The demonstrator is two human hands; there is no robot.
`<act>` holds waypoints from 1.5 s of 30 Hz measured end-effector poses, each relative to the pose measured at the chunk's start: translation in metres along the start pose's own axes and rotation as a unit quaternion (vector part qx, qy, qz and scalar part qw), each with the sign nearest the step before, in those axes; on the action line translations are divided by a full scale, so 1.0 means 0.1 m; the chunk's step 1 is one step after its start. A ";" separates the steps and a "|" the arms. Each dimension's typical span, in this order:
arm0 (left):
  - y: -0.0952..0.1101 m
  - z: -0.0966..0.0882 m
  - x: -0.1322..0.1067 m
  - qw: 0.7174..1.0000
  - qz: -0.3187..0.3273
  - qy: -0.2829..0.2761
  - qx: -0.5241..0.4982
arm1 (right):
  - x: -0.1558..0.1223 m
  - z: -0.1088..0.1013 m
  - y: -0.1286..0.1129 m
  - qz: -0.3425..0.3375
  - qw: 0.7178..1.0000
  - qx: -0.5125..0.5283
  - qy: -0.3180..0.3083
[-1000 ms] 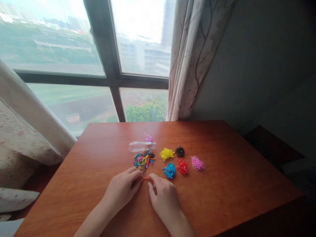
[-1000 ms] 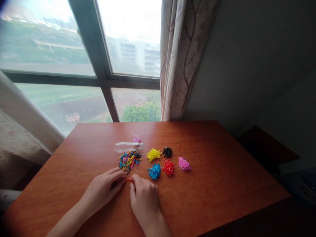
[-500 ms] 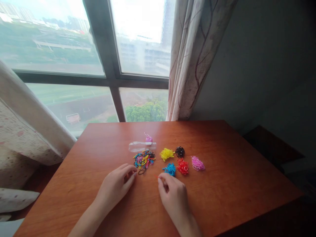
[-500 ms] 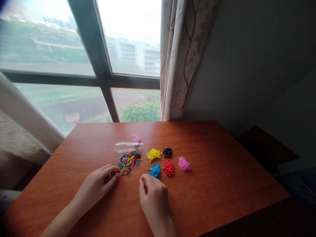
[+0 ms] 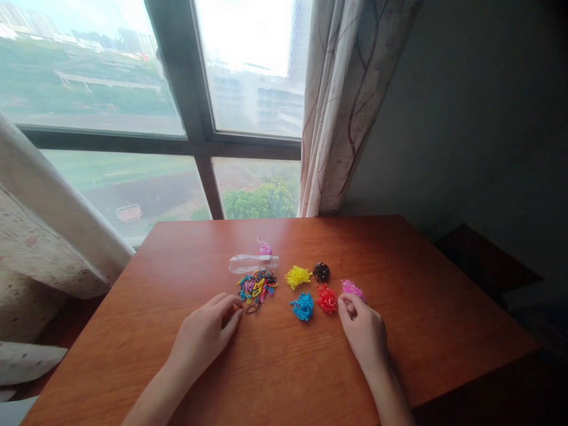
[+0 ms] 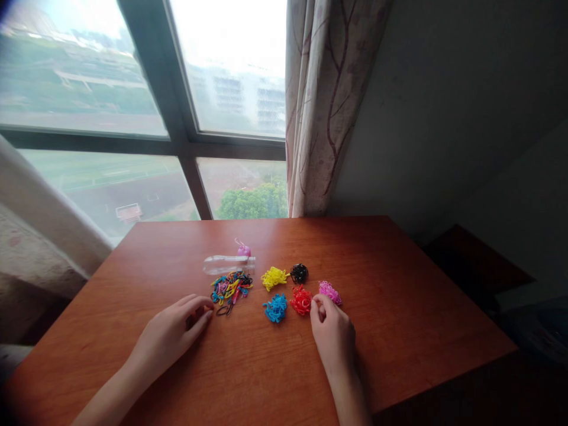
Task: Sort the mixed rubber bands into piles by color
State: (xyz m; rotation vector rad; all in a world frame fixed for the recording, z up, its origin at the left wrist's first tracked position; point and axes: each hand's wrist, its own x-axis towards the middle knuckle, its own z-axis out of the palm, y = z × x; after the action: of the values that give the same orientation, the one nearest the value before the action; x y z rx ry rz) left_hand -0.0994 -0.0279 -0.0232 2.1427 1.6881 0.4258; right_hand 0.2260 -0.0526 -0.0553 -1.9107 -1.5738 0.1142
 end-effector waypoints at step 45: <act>1.07 0.10 1.02 0.979 0.193 -0.029 0.059 | -0.64 0.37 -0.97 -0.177 0.957 0.146 -0.176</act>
State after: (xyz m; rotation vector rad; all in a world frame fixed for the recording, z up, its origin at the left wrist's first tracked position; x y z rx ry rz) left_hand 0.0204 0.0481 0.0189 2.5508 1.2920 0.3711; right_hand 0.1092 -0.0887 -0.0542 -1.4089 -1.9840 0.5247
